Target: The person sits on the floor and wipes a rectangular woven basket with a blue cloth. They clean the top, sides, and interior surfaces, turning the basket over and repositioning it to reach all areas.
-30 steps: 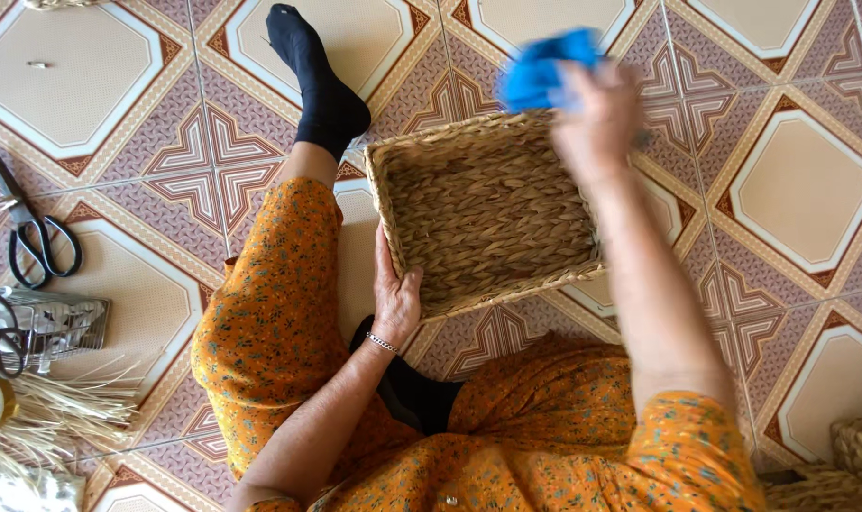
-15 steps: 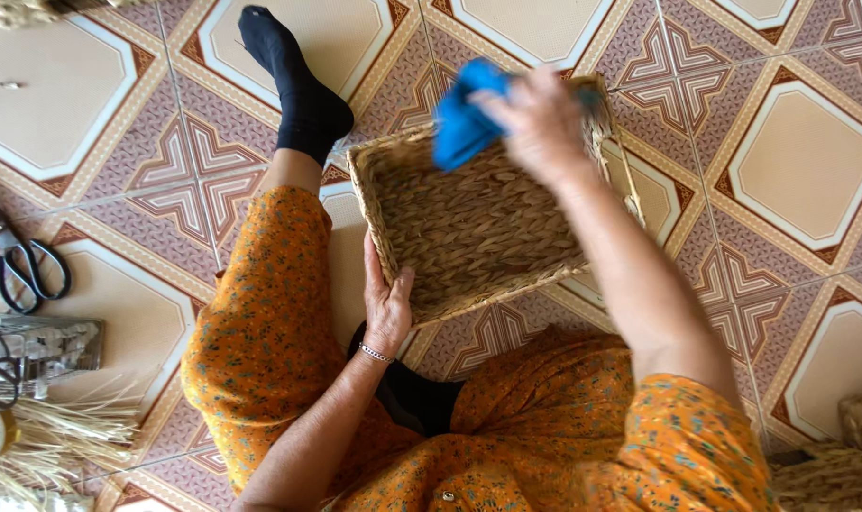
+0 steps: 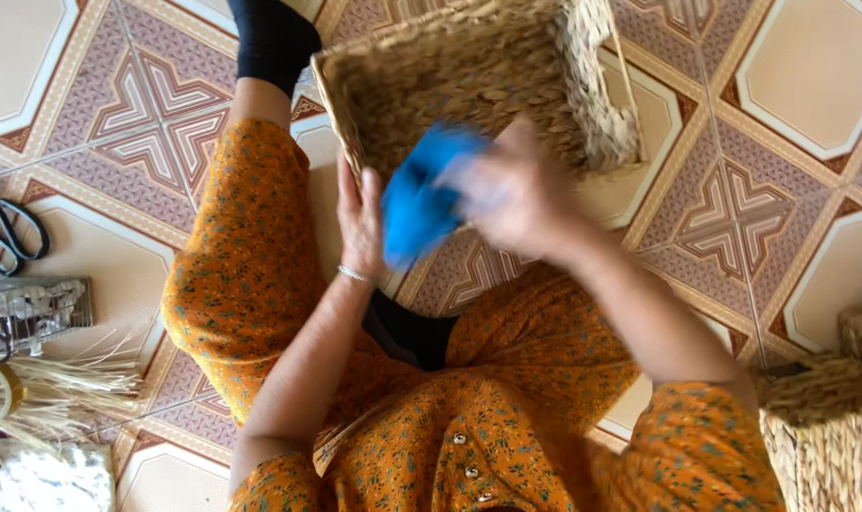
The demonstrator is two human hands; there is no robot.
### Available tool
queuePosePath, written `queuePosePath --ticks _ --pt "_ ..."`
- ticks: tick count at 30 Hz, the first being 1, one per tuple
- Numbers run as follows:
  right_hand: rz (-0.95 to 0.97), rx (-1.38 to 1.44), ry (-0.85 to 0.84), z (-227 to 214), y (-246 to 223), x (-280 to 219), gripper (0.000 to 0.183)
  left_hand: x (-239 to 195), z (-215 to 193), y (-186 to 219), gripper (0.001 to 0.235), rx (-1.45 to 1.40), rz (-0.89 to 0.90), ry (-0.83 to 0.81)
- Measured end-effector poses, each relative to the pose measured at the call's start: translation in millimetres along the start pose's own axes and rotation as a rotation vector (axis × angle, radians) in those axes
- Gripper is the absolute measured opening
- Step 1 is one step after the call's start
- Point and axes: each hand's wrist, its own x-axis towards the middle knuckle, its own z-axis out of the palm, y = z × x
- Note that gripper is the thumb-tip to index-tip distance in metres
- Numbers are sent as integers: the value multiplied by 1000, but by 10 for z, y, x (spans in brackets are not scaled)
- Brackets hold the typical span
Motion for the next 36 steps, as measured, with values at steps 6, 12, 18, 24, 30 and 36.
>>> queuePosePath --ticks 6,12,18,24,30,36 --pt "-431 -405 128 456 -99 -337 33 248 -43 23 67 -139 258 -153" --pt "-427 -359 128 126 292 -487 30 228 -28 46 69 -94 172 -133" --pt "-323 -186 125 281 81 -365 33 238 -17 -119 66 -160 193 -81" --pt "331 970 473 19 283 -393 27 243 -46 -140 63 -178 187 -101" --pt "413 450 767 -499 901 -1082 25 120 68 62 58 -258 91 -84" --pt "602 -40 501 123 754 -1035 33 10 91 85 59 -284 74 -63"
